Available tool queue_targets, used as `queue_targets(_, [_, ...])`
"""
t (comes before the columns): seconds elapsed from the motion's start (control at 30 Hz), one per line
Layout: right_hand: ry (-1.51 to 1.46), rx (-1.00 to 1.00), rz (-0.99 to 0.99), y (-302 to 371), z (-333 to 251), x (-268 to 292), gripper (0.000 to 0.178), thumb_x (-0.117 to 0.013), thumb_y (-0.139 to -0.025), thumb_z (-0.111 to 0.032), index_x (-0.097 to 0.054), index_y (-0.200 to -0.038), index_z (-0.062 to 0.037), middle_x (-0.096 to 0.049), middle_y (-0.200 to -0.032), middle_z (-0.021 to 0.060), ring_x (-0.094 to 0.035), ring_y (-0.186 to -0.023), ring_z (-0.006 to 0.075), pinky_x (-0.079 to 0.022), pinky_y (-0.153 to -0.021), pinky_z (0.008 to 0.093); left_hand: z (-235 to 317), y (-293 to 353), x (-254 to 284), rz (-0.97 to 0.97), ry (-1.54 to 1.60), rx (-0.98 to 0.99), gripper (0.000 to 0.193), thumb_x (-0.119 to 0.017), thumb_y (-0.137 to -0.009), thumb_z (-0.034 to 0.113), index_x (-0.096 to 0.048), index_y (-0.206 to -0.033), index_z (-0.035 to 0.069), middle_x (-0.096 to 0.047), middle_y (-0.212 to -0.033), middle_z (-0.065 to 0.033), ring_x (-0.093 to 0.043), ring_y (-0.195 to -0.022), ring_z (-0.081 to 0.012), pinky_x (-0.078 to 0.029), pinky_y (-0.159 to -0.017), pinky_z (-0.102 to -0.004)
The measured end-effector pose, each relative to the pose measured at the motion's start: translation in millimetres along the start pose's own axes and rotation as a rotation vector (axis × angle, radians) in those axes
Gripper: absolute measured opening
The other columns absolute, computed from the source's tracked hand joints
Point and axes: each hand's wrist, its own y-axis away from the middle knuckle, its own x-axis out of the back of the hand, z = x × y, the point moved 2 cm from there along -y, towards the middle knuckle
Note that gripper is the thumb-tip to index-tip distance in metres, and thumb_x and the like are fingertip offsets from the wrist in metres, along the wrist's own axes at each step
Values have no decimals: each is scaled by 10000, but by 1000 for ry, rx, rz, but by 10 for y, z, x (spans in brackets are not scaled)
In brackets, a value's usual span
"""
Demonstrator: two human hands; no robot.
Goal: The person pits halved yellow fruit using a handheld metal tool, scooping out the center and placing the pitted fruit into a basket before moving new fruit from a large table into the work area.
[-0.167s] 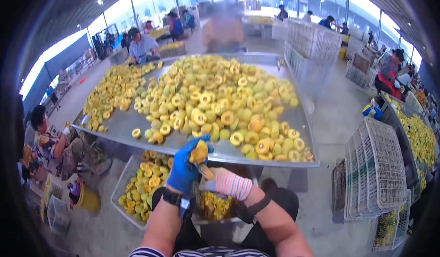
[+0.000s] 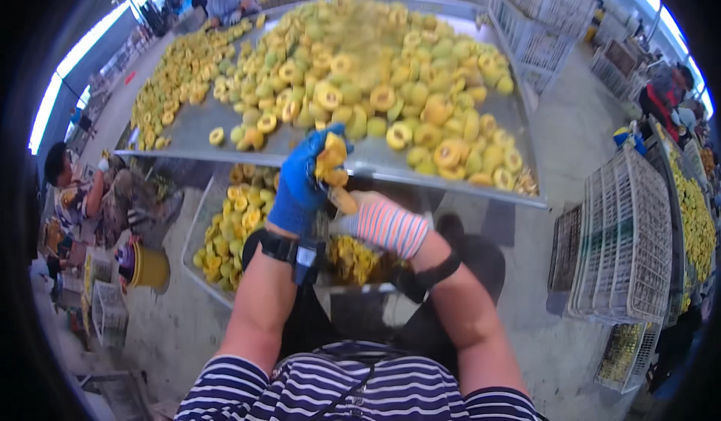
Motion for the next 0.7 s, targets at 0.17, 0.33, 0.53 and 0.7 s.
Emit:
queue_targets(0.17, [837,-9,-26,-254,279,266,438,-680,-778,-352,-599,-1014,8,-649,-789,204,-645,-730,361,-505,-673,423,-91,-56,192,55,-1029,-468,549,-567,-751,-125,-535,-1281,15,-665,-1110,-99,-617,-1029,-162,-476,-897,-275])
queue_targets(0.33, [743,62,291,-239,133,193,400,-666,-804,-344,-584,-1009,-10,-643,-843,249,-626,-862,410,-493,-745,461,-193,22,242,47,-966,-356,515,-586,-742,-82,-564,-1245,24,-646,-1119,-160,-618,-1075,-292,-478,-935,-342])
queue_targets(0.53, [935,30,295,-274,46,90,255,-628,-828,-254,-569,-939,-32,-659,-798,189,-650,-798,365,-499,-683,457,-194,137,233,34,-932,-235,492,-604,-779,-59,-544,-1262,12,-611,-1189,-170,-607,-1088,-282,-471,-940,-334])
queue_targets(0.7, [1102,29,378,-319,109,85,349,-673,-822,-310,-555,-996,-32,-646,-781,207,-634,-787,395,-486,-676,479,-263,238,418,110,-556,-118,386,-573,-879,-10,-525,-1262,-16,-557,-1262,-174,-581,-1092,-234,-472,-923,-311])
